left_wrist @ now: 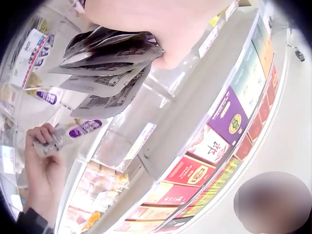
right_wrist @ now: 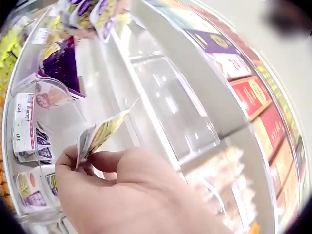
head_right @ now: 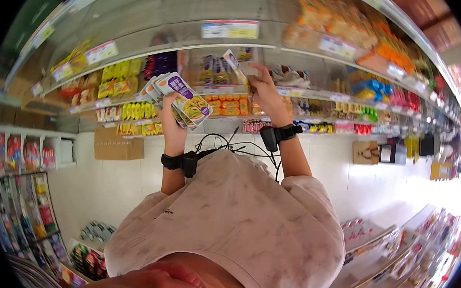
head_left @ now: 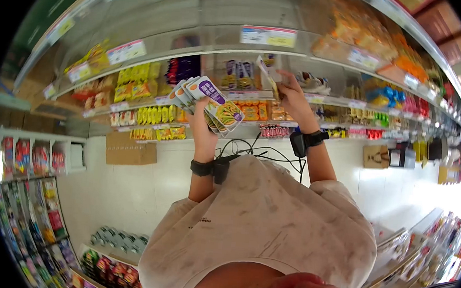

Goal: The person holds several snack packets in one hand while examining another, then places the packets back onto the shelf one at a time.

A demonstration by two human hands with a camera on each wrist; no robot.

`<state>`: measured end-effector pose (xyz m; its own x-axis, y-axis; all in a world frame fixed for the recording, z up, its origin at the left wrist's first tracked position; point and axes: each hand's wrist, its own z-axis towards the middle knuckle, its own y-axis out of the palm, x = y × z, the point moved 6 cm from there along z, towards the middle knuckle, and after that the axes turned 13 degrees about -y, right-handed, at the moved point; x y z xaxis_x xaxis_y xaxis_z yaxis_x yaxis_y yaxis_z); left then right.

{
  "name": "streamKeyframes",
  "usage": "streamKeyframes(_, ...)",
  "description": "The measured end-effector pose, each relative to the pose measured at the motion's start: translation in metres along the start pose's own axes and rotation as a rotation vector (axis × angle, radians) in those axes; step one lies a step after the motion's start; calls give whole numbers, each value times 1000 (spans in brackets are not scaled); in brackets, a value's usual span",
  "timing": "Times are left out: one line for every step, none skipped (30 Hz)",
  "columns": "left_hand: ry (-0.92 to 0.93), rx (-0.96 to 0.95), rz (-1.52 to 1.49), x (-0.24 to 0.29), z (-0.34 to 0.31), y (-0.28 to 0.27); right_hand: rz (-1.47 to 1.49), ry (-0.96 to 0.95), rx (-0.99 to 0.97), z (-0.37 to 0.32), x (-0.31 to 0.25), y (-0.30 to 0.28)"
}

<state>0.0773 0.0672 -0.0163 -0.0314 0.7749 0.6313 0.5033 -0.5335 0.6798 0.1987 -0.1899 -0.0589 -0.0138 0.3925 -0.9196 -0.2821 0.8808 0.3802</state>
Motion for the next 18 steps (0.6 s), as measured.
streamKeyframes(-57,-21,-3,-14,5,4,192,23,38,-15,-13,-7)
streamKeyframes(-72,-31,24,-27,8,10,343,67,77,-27,-21,-16)
streamKeyframes(-86,-40,53,-37,8,19,496,107,112,-40,-27,-26)
streamKeyframes(-100,-50,82,-47,8,27,653,141,144,-53,-34,-35)
streamKeyframes(-132,-70,101,-58,7,36,718,169,151,-66,-43,-44)
streamKeyframes(-165,-90,119,-70,6,44,787,156,178,-77,-56,-49)
streamKeyframes(-198,-108,137,-81,3,54,856,143,204,-87,-70,-51)
streamKeyframes(-236,-108,157,-92,-1,62,926,128,228,-96,-82,-52)
streamKeyframes(-272,-107,177,-100,-6,73,973,89,225,-105,-93,-55)
streamKeyframes(-306,-105,195,-109,-11,82,982,46,201,-111,-100,-61)
streamKeyframes(-326,-118,220,-119,-10,86,989,4,174,-117,-107,-68)
streamKeyframes(-343,-129,243,-128,-7,89,995,-35,145,-122,-116,-72)
streamKeyframes(-358,-139,265,-137,-5,92,1016,-60,132,-126,-123,-76)
streamKeyframes(-366,-138,270,-146,-4,93,1020,-62,162,-132,-127,-79)
streamKeyframes(-369,-140,274,-153,-4,97,1023,-65,186,-136,-136,-79)
streamKeyframes(-371,-141,275,-158,-6,101,1025,-66,208,-140,-143,-81)
streamKeyframes(-385,-163,279,-162,-7,105,1000,-78,190,-143,-146,-83)
streamKeyframes(-398,-184,281,-163,-12,111,1002,-86,176,-146,-150,-86)
